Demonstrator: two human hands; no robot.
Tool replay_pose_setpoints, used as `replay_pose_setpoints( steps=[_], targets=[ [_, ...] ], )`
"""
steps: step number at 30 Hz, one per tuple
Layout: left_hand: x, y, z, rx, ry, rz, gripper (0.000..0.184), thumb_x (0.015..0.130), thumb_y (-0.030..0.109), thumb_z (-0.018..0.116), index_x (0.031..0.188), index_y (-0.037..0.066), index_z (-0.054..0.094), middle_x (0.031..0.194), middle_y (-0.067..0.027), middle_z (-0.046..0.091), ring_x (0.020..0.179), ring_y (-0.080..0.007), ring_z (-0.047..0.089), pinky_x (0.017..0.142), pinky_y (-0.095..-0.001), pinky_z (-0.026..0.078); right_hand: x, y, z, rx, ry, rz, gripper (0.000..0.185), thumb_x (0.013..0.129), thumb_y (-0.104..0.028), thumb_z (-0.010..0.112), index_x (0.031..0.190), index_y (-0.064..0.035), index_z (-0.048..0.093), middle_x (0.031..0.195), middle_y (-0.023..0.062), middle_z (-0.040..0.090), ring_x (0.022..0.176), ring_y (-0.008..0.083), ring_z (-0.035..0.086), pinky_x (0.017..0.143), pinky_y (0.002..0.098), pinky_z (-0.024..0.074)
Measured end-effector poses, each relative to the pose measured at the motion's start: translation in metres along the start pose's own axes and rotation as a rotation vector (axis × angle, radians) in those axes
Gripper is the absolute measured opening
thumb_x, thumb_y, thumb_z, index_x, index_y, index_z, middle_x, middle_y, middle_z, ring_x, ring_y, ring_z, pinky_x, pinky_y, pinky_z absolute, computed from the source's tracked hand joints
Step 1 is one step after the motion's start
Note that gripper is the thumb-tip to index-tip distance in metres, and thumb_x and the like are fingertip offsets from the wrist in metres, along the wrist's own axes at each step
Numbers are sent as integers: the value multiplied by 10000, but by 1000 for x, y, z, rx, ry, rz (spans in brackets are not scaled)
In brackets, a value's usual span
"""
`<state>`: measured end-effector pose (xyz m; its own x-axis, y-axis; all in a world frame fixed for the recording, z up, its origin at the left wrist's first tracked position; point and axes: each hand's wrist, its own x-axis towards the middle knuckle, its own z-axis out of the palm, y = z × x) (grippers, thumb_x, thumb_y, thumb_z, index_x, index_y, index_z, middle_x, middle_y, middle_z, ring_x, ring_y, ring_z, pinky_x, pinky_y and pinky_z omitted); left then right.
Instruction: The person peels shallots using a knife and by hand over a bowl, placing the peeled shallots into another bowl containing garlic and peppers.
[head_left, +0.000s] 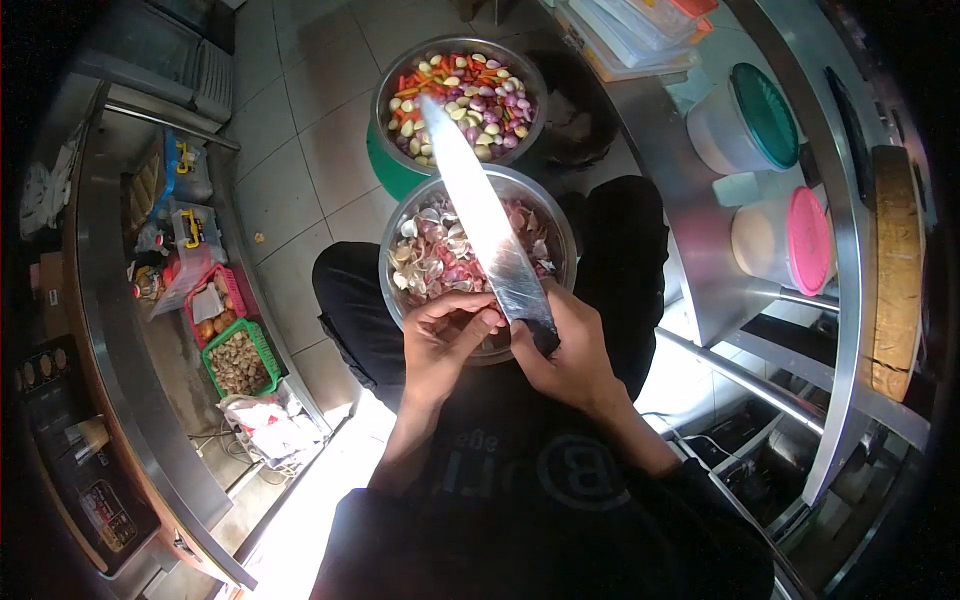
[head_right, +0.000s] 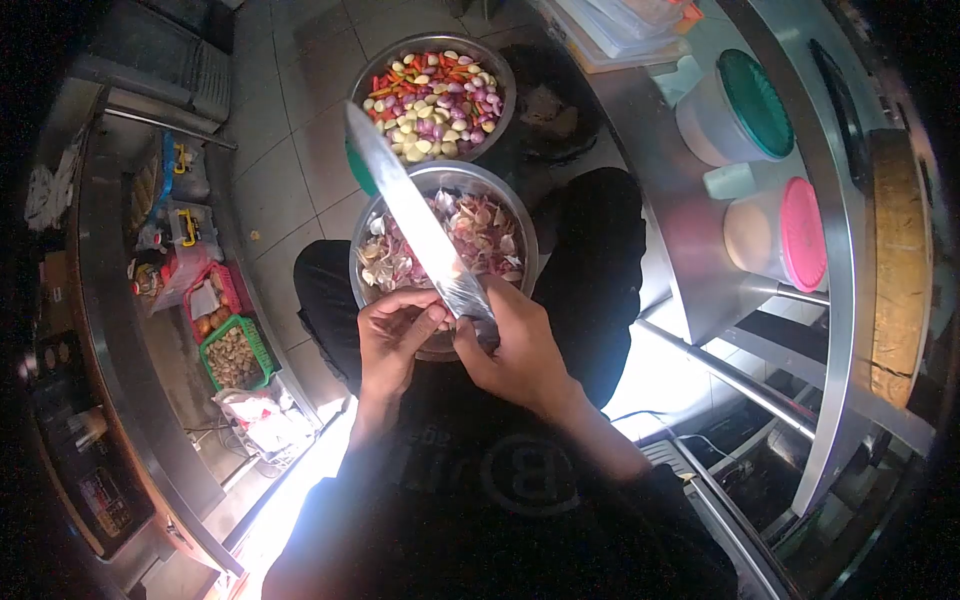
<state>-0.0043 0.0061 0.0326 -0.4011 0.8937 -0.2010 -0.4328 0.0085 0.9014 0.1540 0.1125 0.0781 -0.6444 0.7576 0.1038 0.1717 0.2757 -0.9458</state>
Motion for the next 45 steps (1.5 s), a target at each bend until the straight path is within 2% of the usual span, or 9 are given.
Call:
replay_pose_setpoints(
  steps=[7,15,23,29,35,38,40,44,45],
  targets=[
    [-1,-1,3,26,27,-13,233,945,-65,772,1177,-58,749,1050,-129,783,958,-170,748,890,-299,604,-3,8,2,-59,-25,25,245,917,-82,681,1114,28,585,940,263,648,872,491,661,757,489,529],
    [4,3,-1,41,-57,-55,243,941,-78,769,1182,-51,748,1063,-118,777,966,-163,740,901,-288,593,-1,13,5,-80,22,-3,286,916,-86,692,1161,26,597,961,263,665,893,493,673,772,500,537],
    [8,-2,5,38,-28,3,257,937,-90,764,1188,-55,721,1120,-108,765,1030,-164,727,958,-300,585,-2,14,6,-87,14,-2,300,915,-69,696,1187,21,608,995,263,686,930,493,690,803,474,558],
    [6,1,2,-28,-45,-80,270,939,-106,748,1203,-61,710,1100,-118,766,994,-178,738,943,-309,596,-4,19,5,-10,65,63,271,928,-54,695,1177,34,637,974,244,725,888,424,744,783,426,574],
    [7,0,-3,-94,-79,-81,282,931,-120,741,1204,-59,710,1099,-130,762,989,-183,734,920,-312,597,-7,17,7,70,144,143,252,917,-47,710,1149,41,664,950,216,736,846,296,759,764,385,570],
    [6,0,-4,-138,-76,-87,285,930,-120,741,1206,-55,711,1104,-124,756,994,-178,724,923,-316,591,-9,17,4,154,95,329,285,918,-72,741,1170,41,672,961,187,749,857,219,748,774,351,570],
    [6,0,-3,-141,-84,-93,287,930,-116,744,1207,-52,711,1105,-117,753,997,-174,718,928,-318,586,-5,11,4,125,109,183,315,912,-97,778,1182,33,682,964,161,759,861,183,738,787,332,571],
    [6,7,7,-170,-31,-104,305,918,-102,768,1211,-33,714,1087,-85,743,1016,-165,702,939,-317,577,-4,15,9,157,125,154,318,910,-112,801,1175,26,693,968,156,764,869,176,741,796,332,573],
    [6,7,9,-155,-22,-78,308,915,-98,775,1209,-26,716,1081,-77,739,1024,-163,698,941,-316,575,-4,15,10,148,141,139,261,913,-77,800,1136,25,711,949,101,762,859,129,713,786,296,559]
  ],
)
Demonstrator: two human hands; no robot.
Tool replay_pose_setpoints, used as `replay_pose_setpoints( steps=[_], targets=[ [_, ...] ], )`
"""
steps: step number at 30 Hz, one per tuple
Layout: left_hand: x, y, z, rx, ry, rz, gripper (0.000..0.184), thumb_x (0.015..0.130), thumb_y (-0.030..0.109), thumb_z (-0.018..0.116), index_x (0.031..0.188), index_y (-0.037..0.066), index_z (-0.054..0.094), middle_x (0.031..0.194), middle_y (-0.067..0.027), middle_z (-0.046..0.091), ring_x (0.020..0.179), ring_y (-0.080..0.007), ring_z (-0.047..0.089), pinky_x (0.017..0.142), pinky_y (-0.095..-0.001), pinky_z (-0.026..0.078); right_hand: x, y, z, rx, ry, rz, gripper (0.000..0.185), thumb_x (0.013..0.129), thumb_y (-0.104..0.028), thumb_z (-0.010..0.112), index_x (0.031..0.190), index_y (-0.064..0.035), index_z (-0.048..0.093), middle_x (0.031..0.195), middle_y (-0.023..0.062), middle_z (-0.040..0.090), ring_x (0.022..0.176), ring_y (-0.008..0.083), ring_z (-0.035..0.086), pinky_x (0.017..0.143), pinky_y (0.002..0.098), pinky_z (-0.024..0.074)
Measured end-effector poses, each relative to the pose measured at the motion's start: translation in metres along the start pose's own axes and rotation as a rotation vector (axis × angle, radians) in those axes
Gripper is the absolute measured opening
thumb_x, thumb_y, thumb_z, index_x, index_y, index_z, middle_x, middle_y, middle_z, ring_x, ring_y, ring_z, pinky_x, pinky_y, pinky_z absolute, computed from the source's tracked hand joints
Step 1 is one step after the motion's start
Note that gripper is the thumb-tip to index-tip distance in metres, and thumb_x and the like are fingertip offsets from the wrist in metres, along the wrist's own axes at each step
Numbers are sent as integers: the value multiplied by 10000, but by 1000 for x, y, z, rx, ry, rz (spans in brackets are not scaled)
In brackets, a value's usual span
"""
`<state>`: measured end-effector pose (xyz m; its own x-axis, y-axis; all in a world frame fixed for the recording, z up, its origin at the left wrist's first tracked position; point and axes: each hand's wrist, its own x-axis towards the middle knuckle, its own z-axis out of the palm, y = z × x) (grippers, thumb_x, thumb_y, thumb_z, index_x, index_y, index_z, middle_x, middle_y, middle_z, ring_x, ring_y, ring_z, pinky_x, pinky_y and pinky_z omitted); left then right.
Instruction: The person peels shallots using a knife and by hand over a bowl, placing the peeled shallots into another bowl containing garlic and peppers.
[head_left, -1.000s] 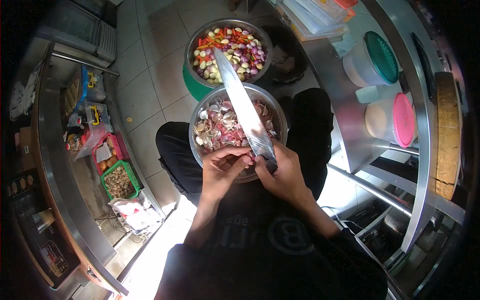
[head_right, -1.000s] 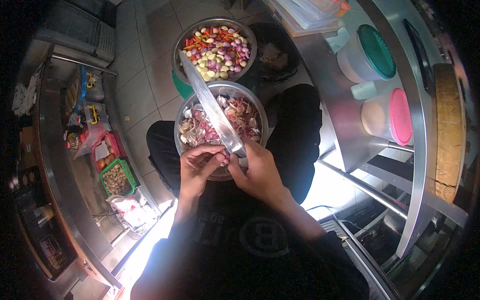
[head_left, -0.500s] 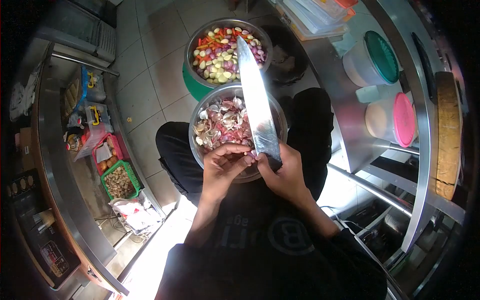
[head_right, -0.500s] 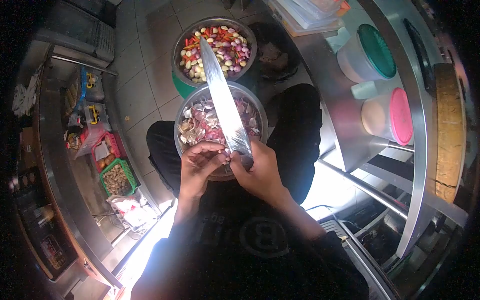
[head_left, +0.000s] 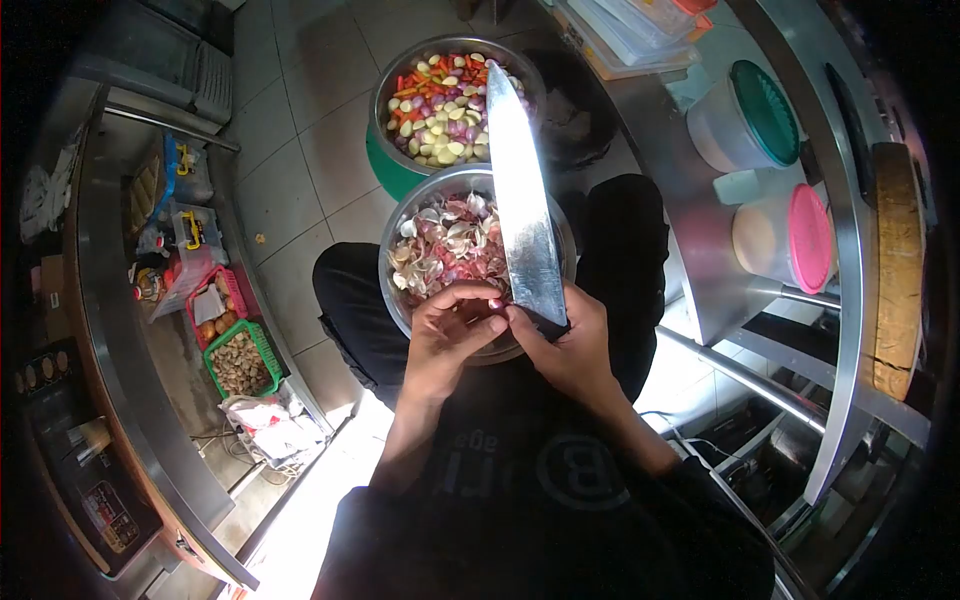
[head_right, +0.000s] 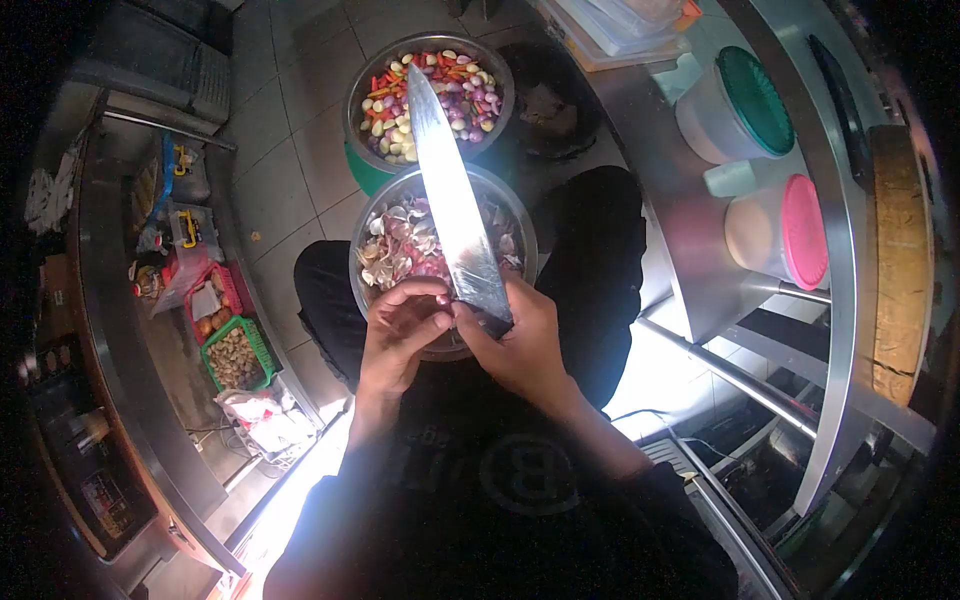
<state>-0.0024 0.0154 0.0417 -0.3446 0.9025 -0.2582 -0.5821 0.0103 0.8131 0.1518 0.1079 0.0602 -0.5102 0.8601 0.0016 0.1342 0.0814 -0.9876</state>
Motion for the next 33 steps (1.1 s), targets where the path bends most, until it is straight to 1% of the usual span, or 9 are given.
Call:
replay_pose_setpoints(
  steps=[1,7,14,16,17,19,25,27,33],
  targets=[
    [0,-2,-2,0,1,-1,308,915,-98,775,1209,-26,716,1081,-77,739,1024,-163,698,941,-316,575,0,0,0,-7,15,-16,205,916,-43,798,1097,25,729,930,46,760,849,81,685,776,261,544],
    [0,-10,-8,17,-10,11,307,921,-100,764,1215,-28,710,1090,-87,738,1044,-169,704,940,-317,573,0,-2,1,6,67,-10,221,910,-34,802,1106,23,717,946,46,762,864,79,685,785,259,545],
    [0,-3,-12,14,-17,-57,265,985,-65,684,1250,-67,685,1127,-134,740,1007,-194,725,904,-318,578,3,2,-5,-69,94,32,278,906,-54,820,1148,28,711,969,66,772,878,91,700,799,272,559],
    [0,-3,-12,9,-8,-65,270,991,-58,678,1262,-67,681,1133,-136,738,1007,-199,727,905,-319,578,4,4,-5,-139,64,-54,321,913,-111,803,1159,48,671,950,218,755,856,276,782,766,355,585],
    [0,-3,-12,1,0,-64,274,995,-59,673,1268,-68,678,1138,-137,737,1008,-201,728,906,-319,578,4,4,-5,-139,63,-53,321,913,-111,803,1159,48,671,950,218,755,856,276,782,766,355,585],
    [-1,-1,-11,-7,10,-61,277,998,-60,669,1274,-68,675,1142,-138,736,1009,-203,729,908,-319,578,3,4,-5,-182,39,-48,293,895,-107,801,1109,37,663,926,232,735,832,365,766,743,379,580],
    [1,-3,-8,-78,37,-79,281,995,-62,683,1276,-59,680,1154,-131,736,1028,-189,724,926,-305,575,6,-14,-6,-174,-9,-102,267,886,-76,748,1110,21,641,951,235,674,876,420,718,762,427,561],
    [1,-8,-7,4,85,2,283,970,-83,713,1250,-47,691,1140,-118,742,1021,-170,722,926,-291,571,5,-16,-4,-183,-28,-127,271,892,-76,735,1119,25,628,976,242,659,891,439,702,772,437,557],
    [2,-14,-2,-14,65,73,252,949,-100,740,1189,-32,707,1100,-93,759,1009,-151,721,926,-286,575,1,-8,-1,-290,-82,-187,300,912,-87,705,1145,48,572,1021,256,611,894,507,644,771,498,542]
  ],
)
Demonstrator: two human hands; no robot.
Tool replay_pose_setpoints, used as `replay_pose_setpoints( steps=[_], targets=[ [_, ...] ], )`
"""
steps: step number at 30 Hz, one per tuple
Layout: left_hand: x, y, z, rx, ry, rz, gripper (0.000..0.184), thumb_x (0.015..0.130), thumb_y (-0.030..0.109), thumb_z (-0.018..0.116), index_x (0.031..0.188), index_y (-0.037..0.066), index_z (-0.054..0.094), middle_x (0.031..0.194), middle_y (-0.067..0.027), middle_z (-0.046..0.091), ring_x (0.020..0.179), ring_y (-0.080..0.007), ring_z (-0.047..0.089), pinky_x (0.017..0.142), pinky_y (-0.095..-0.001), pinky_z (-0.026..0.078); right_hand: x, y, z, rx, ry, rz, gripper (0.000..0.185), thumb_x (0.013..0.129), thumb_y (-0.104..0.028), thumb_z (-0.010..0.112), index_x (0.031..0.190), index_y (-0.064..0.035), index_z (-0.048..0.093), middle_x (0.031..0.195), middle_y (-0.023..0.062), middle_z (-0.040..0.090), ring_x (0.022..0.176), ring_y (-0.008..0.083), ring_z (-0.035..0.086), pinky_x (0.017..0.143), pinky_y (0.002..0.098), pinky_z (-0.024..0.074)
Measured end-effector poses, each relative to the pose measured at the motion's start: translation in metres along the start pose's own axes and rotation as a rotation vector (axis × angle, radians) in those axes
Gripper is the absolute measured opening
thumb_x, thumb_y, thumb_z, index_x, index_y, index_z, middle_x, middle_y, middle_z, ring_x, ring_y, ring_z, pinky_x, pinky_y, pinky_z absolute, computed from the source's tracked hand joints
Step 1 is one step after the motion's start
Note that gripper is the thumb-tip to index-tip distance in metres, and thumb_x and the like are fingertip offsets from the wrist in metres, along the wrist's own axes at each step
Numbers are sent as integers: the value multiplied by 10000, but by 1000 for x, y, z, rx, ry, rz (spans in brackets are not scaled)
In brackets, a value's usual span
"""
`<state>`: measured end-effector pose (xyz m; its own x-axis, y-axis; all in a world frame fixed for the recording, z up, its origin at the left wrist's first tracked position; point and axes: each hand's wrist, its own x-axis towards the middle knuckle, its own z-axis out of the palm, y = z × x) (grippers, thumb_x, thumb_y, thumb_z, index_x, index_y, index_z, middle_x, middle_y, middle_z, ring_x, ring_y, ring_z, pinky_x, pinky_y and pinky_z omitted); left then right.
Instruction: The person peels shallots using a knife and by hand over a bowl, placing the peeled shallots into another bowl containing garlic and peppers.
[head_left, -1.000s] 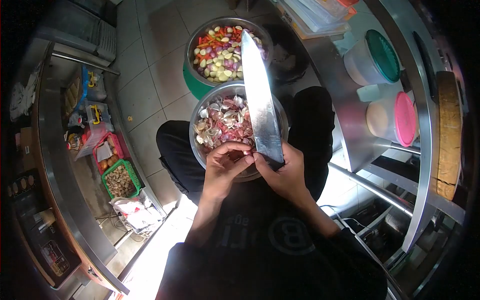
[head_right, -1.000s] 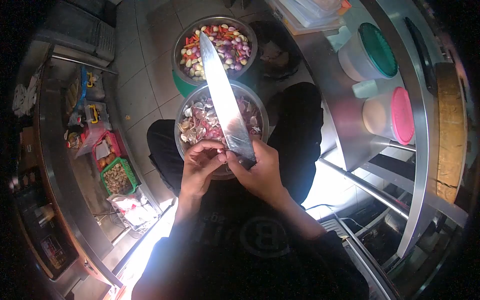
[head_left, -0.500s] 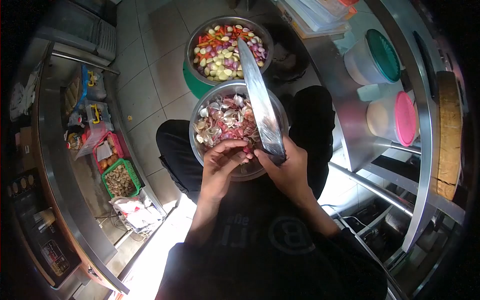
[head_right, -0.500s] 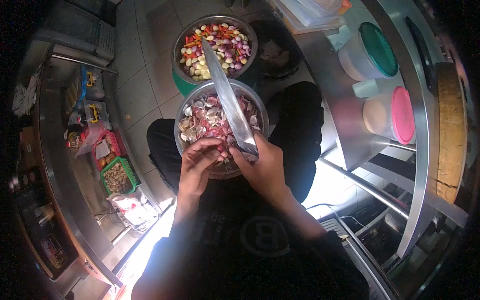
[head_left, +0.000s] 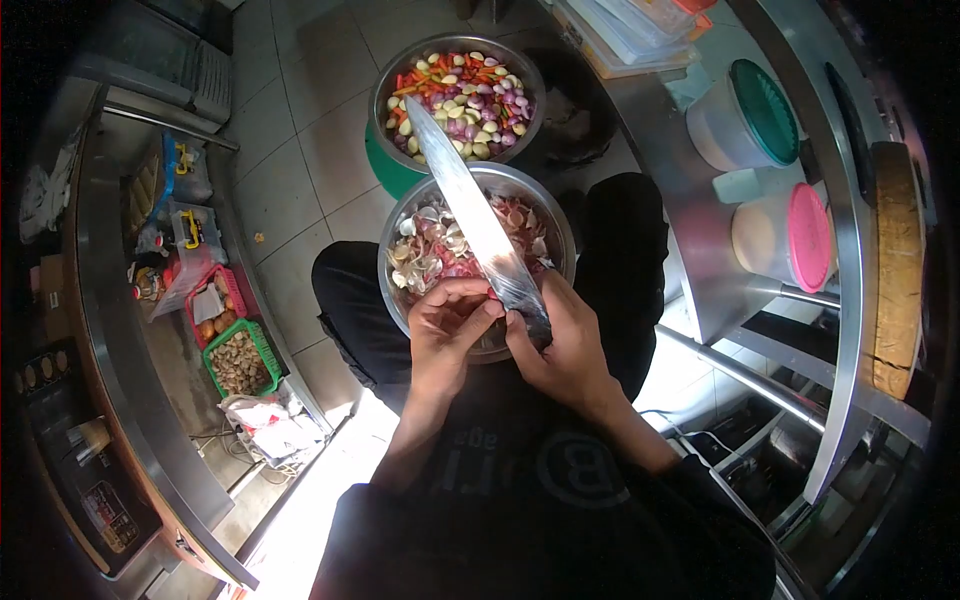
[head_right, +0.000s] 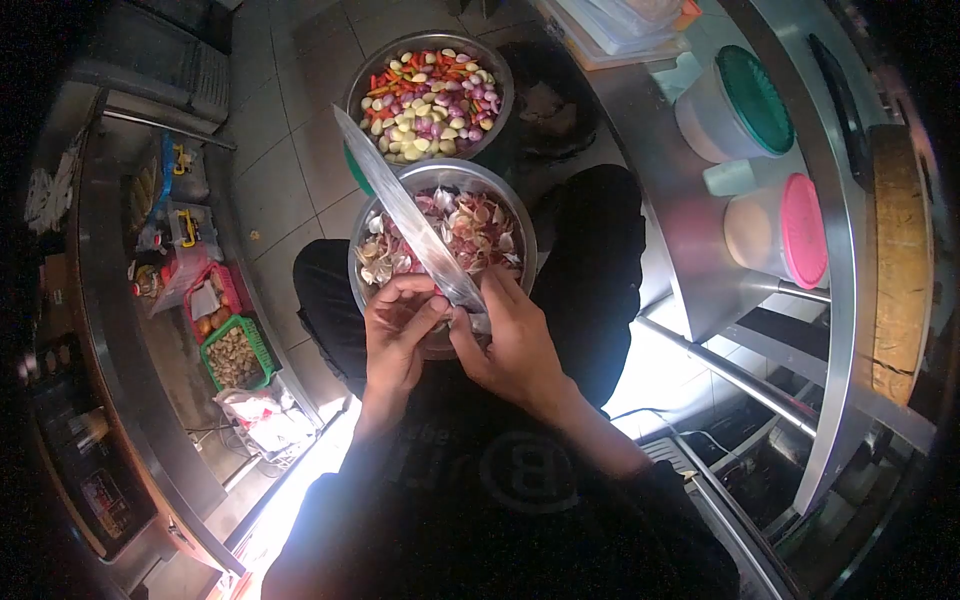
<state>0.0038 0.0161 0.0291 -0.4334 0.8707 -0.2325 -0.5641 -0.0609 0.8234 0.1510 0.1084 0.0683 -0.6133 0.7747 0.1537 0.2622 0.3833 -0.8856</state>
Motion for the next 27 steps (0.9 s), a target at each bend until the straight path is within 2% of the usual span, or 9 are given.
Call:
replay_pose_setpoints(
  steps=[4,10,19,27],
  targets=[
    [-1,0,3,74,46,20,272,920,-116,767,1171,-29,710,1091,-97,762,1018,-148,722,939,-286,583,3,-3,0,-52,7,-59,302,924,-89,700,1146,47,546,1018,258,599,888,513,646,728,533,544],
    [-4,-3,1,209,66,107,266,887,-125,800,1122,-42,706,1091,-110,760,1012,-154,732,939,-292,599,1,-2,1,-105,-6,-58,265,943,-80,682,1139,35,546,996,246,596,854,497,655,658,526,542],
    [-3,-4,0,153,58,138,267,875,-141,802,1105,-48,704,1085,-125,759,1035,-175,740,958,-308,609,4,-6,-11,9,-63,-30,272,942,-84,687,1149,38,559,1005,262,616,884,521,647,741,545,539],
    [-4,-2,-2,125,15,78,269,897,-148,768,1142,-52,715,1104,-136,770,1028,-181,742,963,-326,606,2,-1,-8,-42,-67,16,227,943,-79,686,1093,26,551,974,255,600,858,513,642,709,546,519]
  ],
)
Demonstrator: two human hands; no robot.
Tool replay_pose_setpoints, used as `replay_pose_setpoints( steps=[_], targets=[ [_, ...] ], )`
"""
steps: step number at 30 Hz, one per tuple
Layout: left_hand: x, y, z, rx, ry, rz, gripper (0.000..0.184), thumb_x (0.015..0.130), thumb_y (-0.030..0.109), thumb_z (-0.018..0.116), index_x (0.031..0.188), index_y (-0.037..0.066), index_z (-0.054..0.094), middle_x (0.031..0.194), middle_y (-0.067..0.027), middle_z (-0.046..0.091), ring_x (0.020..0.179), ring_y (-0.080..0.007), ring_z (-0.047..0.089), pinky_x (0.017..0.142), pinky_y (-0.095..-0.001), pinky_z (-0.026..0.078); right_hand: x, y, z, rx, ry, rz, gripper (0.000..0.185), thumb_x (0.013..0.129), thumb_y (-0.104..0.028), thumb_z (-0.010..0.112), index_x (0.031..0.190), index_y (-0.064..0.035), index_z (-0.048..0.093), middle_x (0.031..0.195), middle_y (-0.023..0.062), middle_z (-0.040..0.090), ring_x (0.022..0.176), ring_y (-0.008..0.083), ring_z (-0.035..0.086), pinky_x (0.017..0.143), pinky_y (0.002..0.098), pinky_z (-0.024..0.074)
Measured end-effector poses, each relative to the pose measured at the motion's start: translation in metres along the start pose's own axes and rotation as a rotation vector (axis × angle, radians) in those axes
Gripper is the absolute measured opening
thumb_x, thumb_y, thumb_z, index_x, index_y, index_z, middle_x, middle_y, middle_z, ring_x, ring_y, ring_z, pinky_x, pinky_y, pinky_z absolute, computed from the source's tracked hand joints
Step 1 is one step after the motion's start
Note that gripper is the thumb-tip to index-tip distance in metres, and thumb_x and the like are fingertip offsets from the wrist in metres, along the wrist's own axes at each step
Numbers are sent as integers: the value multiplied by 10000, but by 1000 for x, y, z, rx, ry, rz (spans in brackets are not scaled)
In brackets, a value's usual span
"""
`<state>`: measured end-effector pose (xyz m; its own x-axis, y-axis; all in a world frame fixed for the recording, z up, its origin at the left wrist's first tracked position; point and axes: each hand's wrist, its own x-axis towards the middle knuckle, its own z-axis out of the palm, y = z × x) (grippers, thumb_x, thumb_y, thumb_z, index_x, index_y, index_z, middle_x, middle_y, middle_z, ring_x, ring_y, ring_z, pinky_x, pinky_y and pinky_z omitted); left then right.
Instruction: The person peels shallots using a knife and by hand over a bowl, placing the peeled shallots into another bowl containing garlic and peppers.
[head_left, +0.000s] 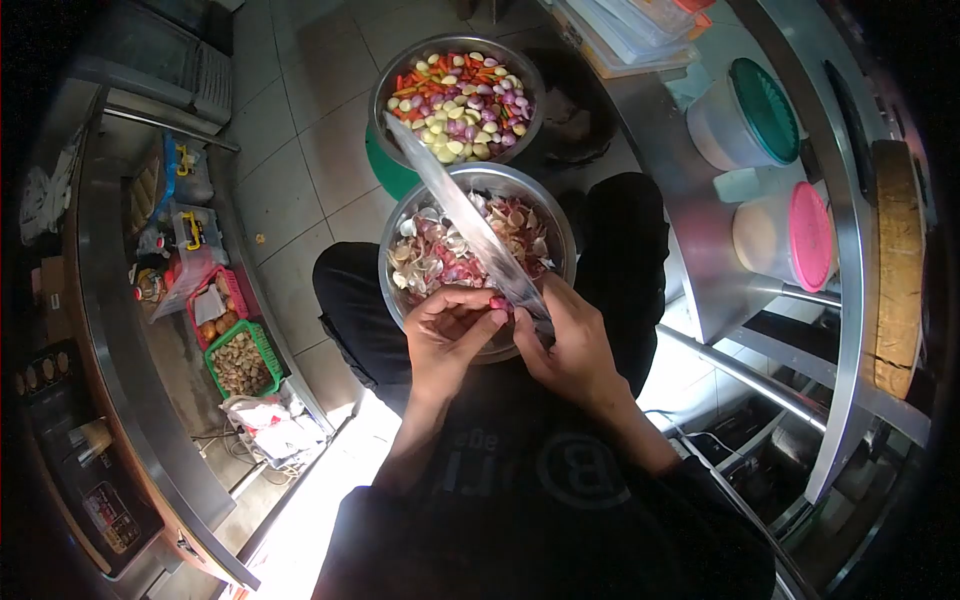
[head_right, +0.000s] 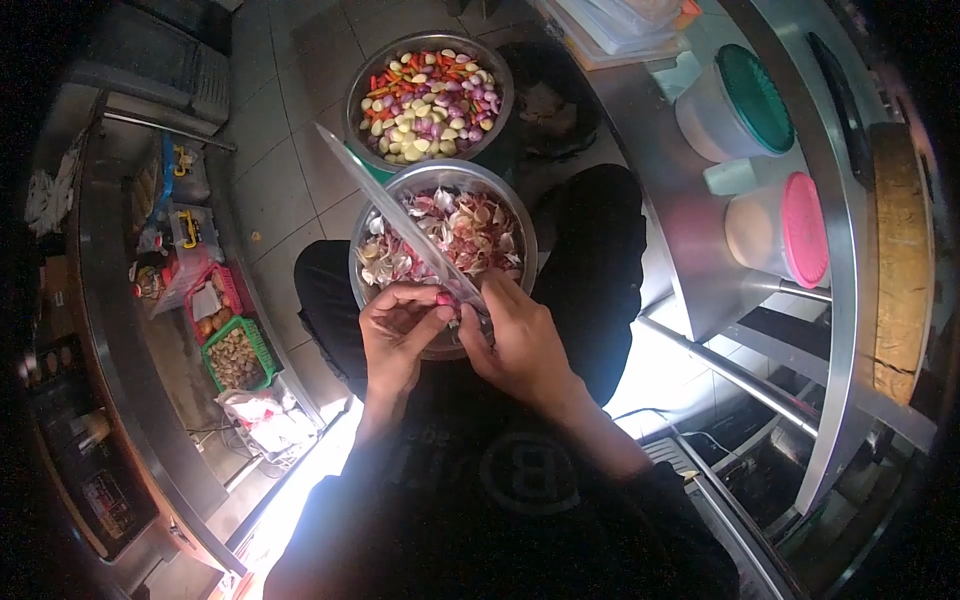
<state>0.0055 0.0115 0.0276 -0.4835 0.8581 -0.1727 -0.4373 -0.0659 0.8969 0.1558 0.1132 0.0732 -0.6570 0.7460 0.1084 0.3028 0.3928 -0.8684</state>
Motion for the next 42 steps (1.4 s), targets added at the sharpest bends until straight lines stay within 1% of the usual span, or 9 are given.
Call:
replay_pose_setpoints(
  steps=[6,11,20,23,26,32,37,39,42],
  targets=[
    [3,9,0,-115,-88,-139,302,920,-115,754,1212,-47,712,1146,-113,754,1055,-173,724,978,-337,586,0,4,4,13,92,-23,194,938,-78,693,1027,15,549,927,243,597,833,499,637,697,515,516],
    [2,2,0,-80,-59,-126,313,927,-115,746,1229,-48,706,1140,-108,744,1052,-178,719,954,-327,582,-1,5,4,18,80,-11,185,938,-78,695,1016,12,553,916,241,597,822,494,636,695,506,515],
    [2,7,-4,-173,-83,-181,285,974,-86,694,1258,-63,698,1155,-140,753,1016,-193,733,934,-315,585,1,5,-1,45,182,39,221,933,-73,707,1099,39,613,931,242,647,846,476,668,699,467,536],
    [2,11,0,-151,-57,-188,268,989,-68,675,1256,-67,701,1141,-144,755,1006,-191,732,928,-316,581,1,2,-4,96,119,75,235,928,-70,712,1119,42,631,945,240,668,866,461,691,724,458,551],
    [2,8,-3,-134,-33,-185,256,989,-70,674,1243,-64,709,1138,-135,758,1006,-179,728,933,-312,576,2,1,-2,45,115,4,251,918,-82,725,1114,48,635,982,247,673,887,450,704,740,463,561],
    [1,7,-3,-123,-23,-162,234,968,-96,700,1197,-54,724,1124,-113,764,1014,-166,723,947,-301,572,0,0,1,32,61,-51,317,910,-91,718,1153,59,579,1010,261,638,886,498,667,740,496,560],
    [0,4,-1,-85,-10,-154,249,940,-110,736,1182,-53,729,1112,-109,763,1032,-164,726,963,-301,575,1,1,2,-27,-25,-51,262,929,-73,687,1114,40,541,993,256,612,854,497,657,696,534,546],
    [-1,3,0,43,32,-86,256,921,-117,758,1168,-55,735,1114,-110,764,1039,-165,729,964,-304,583,-1,1,4,-50,-36,-38,256,931,-67,683,1113,34,535,988,252,613,842,494,660,679,534,543],
    [-2,3,-1,95,33,-51,251,914,-118,766,1157,-61,739,1115,-108,763,1033,-166,732,953,-301,591,-3,3,6,-66,-43,-31,246,935,-58,677,1110,23,524,966,241,615,816,489,663,657,536,537]
  ],
)
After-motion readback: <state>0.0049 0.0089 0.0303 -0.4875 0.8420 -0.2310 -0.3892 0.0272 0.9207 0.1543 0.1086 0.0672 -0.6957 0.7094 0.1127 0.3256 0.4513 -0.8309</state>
